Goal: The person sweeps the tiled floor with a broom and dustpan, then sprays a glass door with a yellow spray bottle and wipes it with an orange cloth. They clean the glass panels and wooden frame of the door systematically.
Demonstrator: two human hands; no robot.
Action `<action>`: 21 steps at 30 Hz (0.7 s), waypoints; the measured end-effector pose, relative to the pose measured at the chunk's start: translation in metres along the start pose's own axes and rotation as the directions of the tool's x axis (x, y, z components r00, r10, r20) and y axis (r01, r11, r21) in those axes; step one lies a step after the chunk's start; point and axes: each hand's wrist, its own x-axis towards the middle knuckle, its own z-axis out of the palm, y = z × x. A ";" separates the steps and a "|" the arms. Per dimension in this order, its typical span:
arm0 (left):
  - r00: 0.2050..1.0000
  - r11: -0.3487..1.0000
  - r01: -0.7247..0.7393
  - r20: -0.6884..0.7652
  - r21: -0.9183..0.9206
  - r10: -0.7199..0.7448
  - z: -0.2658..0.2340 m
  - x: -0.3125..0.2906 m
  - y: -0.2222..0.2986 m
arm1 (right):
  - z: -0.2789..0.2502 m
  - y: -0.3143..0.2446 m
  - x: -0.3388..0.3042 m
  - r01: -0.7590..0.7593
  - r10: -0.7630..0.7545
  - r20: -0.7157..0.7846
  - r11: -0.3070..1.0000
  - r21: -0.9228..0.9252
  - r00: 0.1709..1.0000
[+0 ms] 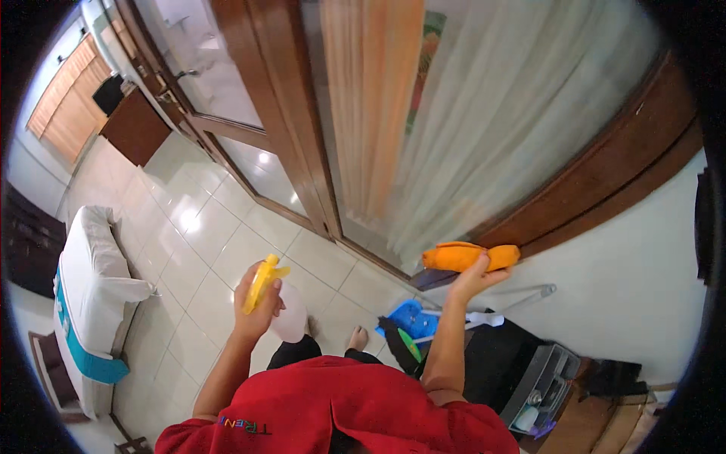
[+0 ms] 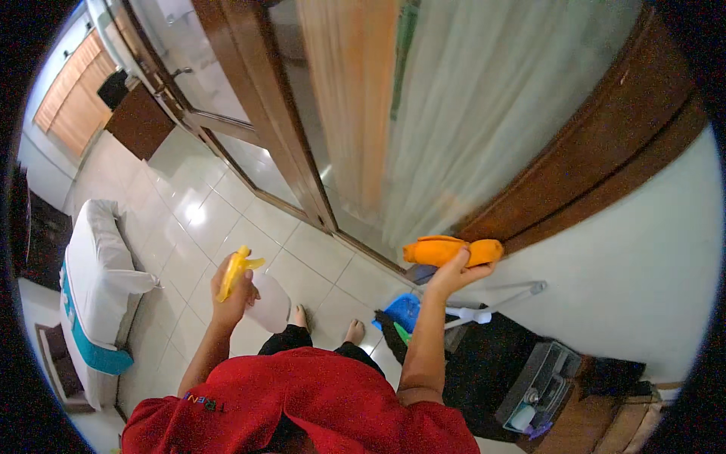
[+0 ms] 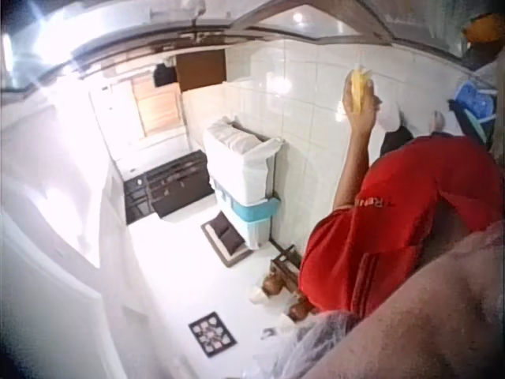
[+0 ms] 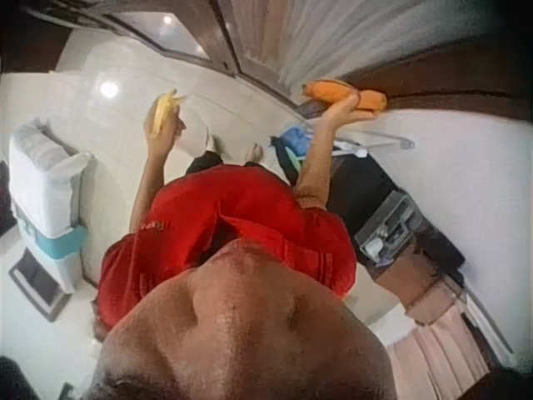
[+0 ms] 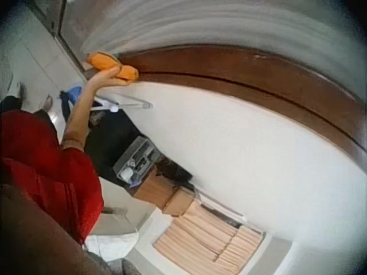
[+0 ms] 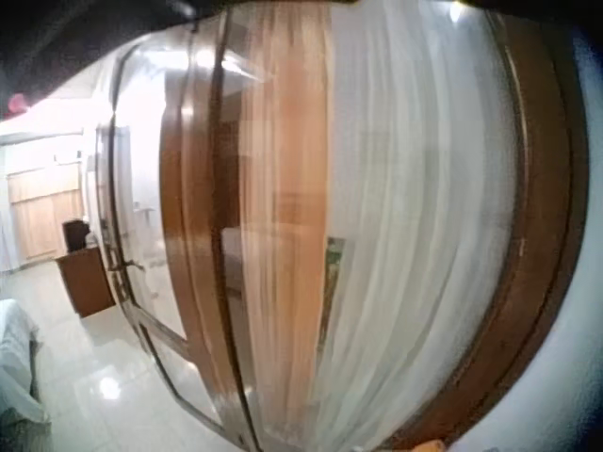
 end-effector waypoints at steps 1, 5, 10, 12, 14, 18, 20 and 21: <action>1.000 1.000 0.020 0.004 -0.012 -0.020 -0.003 0.000 0.000 | 0.005 -0.013 0.004 0.072 -0.072 -0.005 0.997 -0.026 0.997; 0.999 0.996 0.035 0.039 -0.082 -0.032 -0.014 0.012 0.007 | 0.028 -0.052 0.007 0.275 -0.281 0.138 0.960 0.055 0.950; 0.992 0.972 -0.095 0.063 -0.215 0.110 -0.036 0.034 0.001 | 0.081 -0.081 -0.037 0.264 -0.235 0.476 0.964 0.007 0.847; 0.988 0.974 -0.113 0.078 -0.199 0.130 -0.047 0.045 0.009 | 0.114 -0.095 -0.051 0.351 -0.340 0.546 0.932 0.087 0.766; 0.984 0.959 -0.140 0.075 -0.248 0.163 -0.066 0.056 -0.001 | 0.159 -0.129 -0.065 0.534 -0.541 0.554 0.823 0.193 0.633; 0.987 0.958 -0.141 0.037 -0.250 0.155 -0.109 0.071 -0.010 | 0.272 -0.253 -0.098 0.801 -0.861 0.398 0.468 0.372 0.318; 0.990 0.960 -0.134 0.017 -0.244 0.143 -0.122 0.078 -0.016 | 0.324 -0.283 -0.114 0.891 -0.897 0.423 0.292 0.348 0.128; 0.990 0.964 -0.137 -0.010 -0.229 0.138 -0.131 0.077 -0.015 | 0.341 -0.292 -0.125 0.913 -0.885 0.463 0.224 0.341 0.044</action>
